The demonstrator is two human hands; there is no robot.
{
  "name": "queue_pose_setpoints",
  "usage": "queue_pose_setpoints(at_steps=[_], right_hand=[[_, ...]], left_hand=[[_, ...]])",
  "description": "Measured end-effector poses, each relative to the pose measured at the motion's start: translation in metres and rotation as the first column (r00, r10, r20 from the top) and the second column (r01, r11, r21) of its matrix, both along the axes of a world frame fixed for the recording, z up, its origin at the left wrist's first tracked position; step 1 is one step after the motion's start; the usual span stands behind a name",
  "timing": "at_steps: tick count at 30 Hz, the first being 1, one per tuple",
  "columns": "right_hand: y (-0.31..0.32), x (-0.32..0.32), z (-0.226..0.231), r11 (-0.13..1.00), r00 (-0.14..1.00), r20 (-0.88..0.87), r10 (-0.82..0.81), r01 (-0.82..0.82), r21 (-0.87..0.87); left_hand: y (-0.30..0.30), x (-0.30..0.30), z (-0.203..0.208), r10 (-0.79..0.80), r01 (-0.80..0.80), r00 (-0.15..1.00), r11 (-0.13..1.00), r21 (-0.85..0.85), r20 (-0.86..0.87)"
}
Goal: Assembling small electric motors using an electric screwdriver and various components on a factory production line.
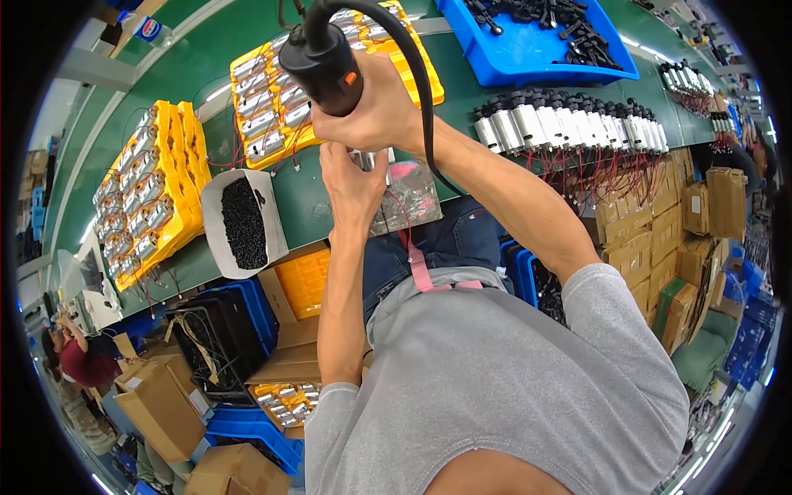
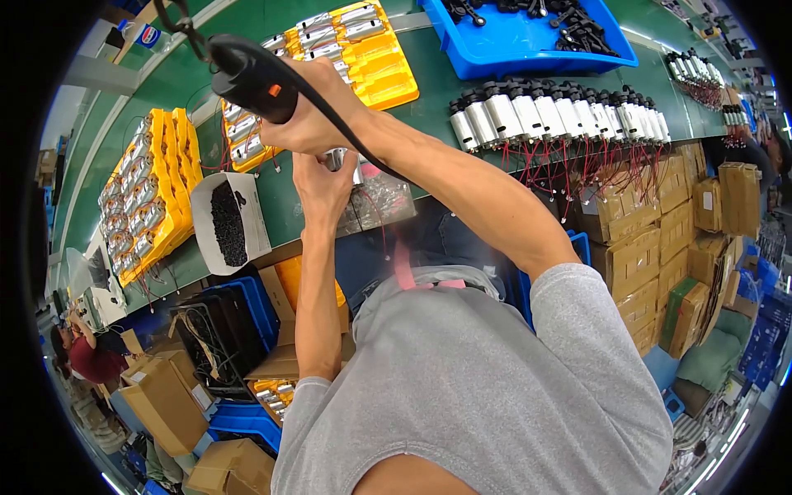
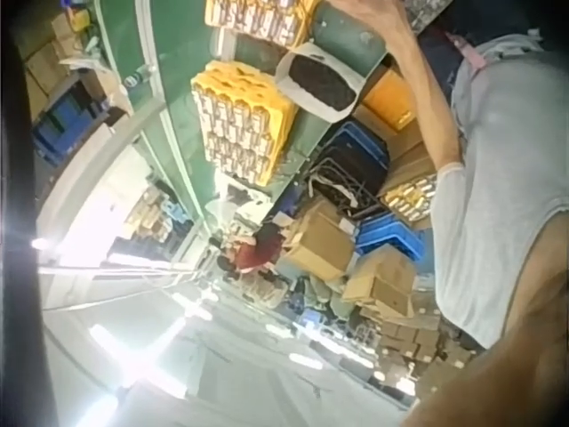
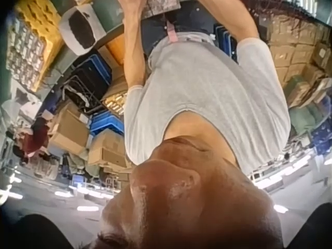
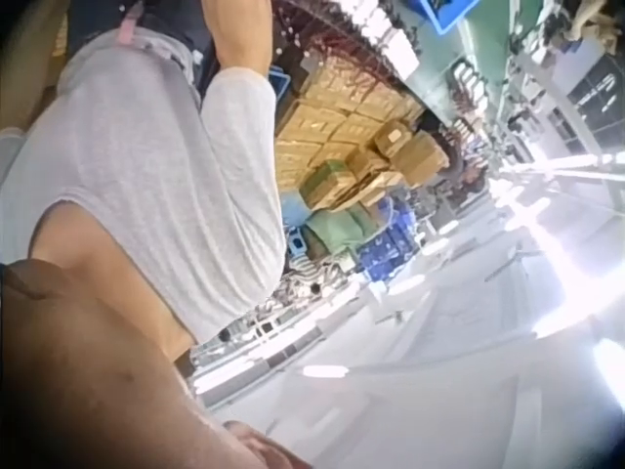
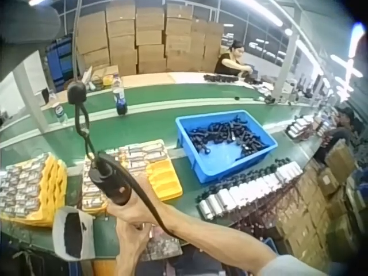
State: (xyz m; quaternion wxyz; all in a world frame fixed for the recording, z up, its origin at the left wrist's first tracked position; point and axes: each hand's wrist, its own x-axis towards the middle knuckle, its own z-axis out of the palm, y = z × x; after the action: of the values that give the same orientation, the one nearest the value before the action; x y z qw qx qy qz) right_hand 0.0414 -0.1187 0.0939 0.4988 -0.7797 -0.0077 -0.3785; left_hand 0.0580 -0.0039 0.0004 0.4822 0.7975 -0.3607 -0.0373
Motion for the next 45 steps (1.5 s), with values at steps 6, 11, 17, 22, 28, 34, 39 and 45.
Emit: queue_pose_setpoints(at_steps=[6, 11, 17, 22, 28, 34, 39, 45], right_hand=[[0.001, -0.002, 0.002, 1.0, 1.0, -0.022, -0.004, 0.003, -0.017], [0.0, -0.008, -0.004, 0.998, 0.999, 0.017, 0.039, -0.04, 0.046], [-0.028, -0.044, 0.006, 0.932, 0.994, 0.094, -0.055, 0.017, 0.363], [-0.05, -0.06, 0.005, 0.983, 0.994, -0.024, -0.109, 0.111, 0.147], [-0.052, -0.127, 0.005, 0.758, 0.802, 0.252, -0.542, 0.337, 0.558], [0.026, -0.195, -0.014, 0.927, 0.938, 0.038, -0.345, 0.346, -0.147], [0.042, -0.249, 0.028, 0.868, 0.954, -0.297, -0.022, 0.166, 0.469], [-0.039, -0.299, 0.041, 0.642, 0.596, -0.586, -0.55, 0.75, 0.16]], left_hand=[[0.0, 0.002, -0.001, -0.022, 0.023, 0.999, 1.0, 0.01, -0.022], [0.004, 0.004, 0.001, -0.064, 0.061, 0.997, 0.994, 0.086, 0.042], [-0.007, -0.007, 0.054, -0.17, 0.116, 0.985, 0.783, 0.611, 0.03], [-0.013, 0.007, 0.039, -0.26, 0.198, 0.965, 0.69, 0.696, -0.018], [-0.003, 0.026, 0.058, -0.18, 0.406, 0.882, 0.762, 0.505, -0.436], [0.037, 0.002, 0.087, -0.279, 0.36, 0.761, 0.933, 0.022, -0.586], [0.008, -0.089, 0.146, -0.51, 0.475, 0.626, 0.849, -0.23, -0.59], [-0.165, -0.17, 0.134, -0.522, 0.536, 0.838, 0.842, 0.058, -0.159]])
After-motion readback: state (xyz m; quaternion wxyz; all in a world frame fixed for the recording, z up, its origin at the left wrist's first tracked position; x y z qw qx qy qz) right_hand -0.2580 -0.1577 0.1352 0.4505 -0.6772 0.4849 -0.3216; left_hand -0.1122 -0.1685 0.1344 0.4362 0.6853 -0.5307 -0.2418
